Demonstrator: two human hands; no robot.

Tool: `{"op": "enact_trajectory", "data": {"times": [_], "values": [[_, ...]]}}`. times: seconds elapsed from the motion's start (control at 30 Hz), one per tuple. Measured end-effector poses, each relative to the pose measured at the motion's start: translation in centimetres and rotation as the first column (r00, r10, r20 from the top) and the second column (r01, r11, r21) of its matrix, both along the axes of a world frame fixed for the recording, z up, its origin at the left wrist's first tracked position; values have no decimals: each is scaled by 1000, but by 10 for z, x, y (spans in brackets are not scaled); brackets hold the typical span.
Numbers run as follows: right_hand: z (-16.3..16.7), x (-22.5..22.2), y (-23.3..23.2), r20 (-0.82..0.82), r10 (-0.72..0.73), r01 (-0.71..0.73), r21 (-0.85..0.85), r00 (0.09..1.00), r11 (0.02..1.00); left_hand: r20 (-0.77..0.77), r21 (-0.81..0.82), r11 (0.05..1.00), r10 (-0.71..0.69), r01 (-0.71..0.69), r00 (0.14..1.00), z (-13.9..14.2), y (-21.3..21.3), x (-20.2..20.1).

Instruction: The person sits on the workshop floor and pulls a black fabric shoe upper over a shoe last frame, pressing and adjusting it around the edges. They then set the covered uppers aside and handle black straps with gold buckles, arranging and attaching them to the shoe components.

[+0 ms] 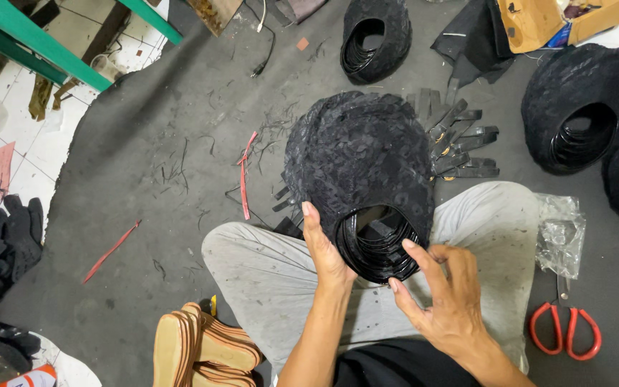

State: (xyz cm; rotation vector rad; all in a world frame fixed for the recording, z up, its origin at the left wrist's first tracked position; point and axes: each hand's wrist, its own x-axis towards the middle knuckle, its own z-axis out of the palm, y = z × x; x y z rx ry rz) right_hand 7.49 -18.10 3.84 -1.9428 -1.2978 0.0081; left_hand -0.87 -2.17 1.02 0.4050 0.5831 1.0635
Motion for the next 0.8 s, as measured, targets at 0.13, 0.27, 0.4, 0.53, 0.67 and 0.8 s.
{"op": "enact_trajectory", "data": {"times": [0.13, 0.27, 0.4, 0.53, 0.67, 0.8], "values": [[3, 0, -1, 65, 21, -20, -7, 998, 1000, -2, 69, 998, -9, 9, 1000, -1, 0, 0], [9, 0, -1, 83, 105, -110, 66, 991, 992, -11, 31, 1000, 2, -1, 1000, -1, -1, 1], [10, 1, 8, 154, 142, -143, -7, 978, 990, 15, -42, 998, -40, 41, 999, -8, -9, 3], [6, 7, 11, 106, 91, -92, 1, 990, 996, 101, -126, 963, -225, 237, 969, -22, -11, -3], [0, 10, 6, 2, 139, -139, 26, 990, 990, 182, -107, 916, -364, 387, 913, -33, -8, -13], [-8, 10, 0, -3, 144, -143, 55, 990, 988, 226, 113, 859, -511, 499, 829, -27, -5, -20]]}}
